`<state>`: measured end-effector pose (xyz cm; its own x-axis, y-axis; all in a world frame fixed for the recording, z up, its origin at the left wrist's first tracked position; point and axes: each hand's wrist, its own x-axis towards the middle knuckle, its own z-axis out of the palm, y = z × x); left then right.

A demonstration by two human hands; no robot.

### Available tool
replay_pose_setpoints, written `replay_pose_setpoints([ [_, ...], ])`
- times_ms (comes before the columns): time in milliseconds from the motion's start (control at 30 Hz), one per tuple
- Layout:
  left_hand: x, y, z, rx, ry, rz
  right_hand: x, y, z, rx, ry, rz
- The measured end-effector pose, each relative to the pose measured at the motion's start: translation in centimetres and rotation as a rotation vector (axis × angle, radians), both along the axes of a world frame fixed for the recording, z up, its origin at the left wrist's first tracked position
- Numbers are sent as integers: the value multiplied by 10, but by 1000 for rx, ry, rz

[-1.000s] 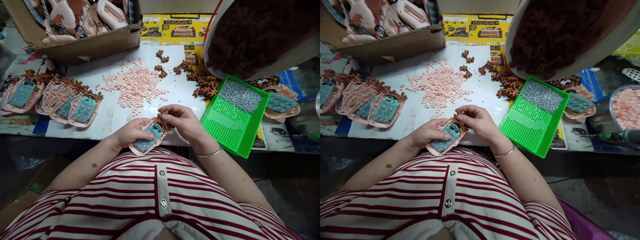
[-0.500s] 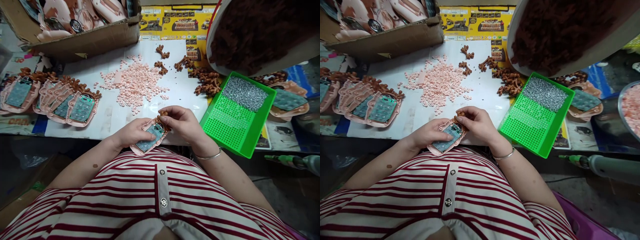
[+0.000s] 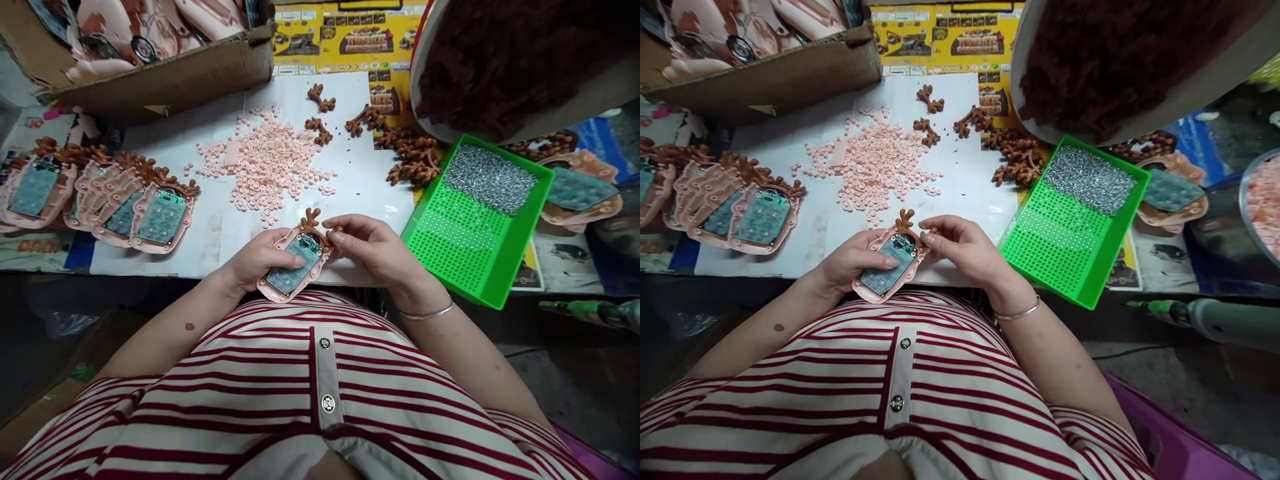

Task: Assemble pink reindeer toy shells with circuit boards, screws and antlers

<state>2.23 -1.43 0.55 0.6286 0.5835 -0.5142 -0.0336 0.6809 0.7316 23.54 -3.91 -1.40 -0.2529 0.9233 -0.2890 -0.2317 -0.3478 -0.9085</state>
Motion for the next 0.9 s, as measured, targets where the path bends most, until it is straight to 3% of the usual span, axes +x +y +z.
replay_pose_setpoints([
  [133, -1, -1, -4, -19, -37, 14, -6, -6, -6, 93, -76, -36],
  [333, -4, -7, -8, -40, -14, 108, -18, -10, -5, 572, -646, -103],
  [467, -25, -5, 4, 49, -71, 146, -20, -4, -7, 374, -391, -73],
  [567, -67, 7, 30, 300, 105, 324, -19, 0, -9, 261, -342, -51],
  [700, -151, 40, 69, 773, 612, 613, -21, -2, -8, 188, -565, 71],
  [767, -189, 58, 81, 866, 798, 730, -23, -2, -7, 183, -627, 82],
  [833, -216, 72, 86, 807, 994, 708, -25, -2, -6, 177, -667, 89],
  [900, -231, 81, 88, 749, 1198, 560, -26, -1, -5, 181, -706, 101],
])
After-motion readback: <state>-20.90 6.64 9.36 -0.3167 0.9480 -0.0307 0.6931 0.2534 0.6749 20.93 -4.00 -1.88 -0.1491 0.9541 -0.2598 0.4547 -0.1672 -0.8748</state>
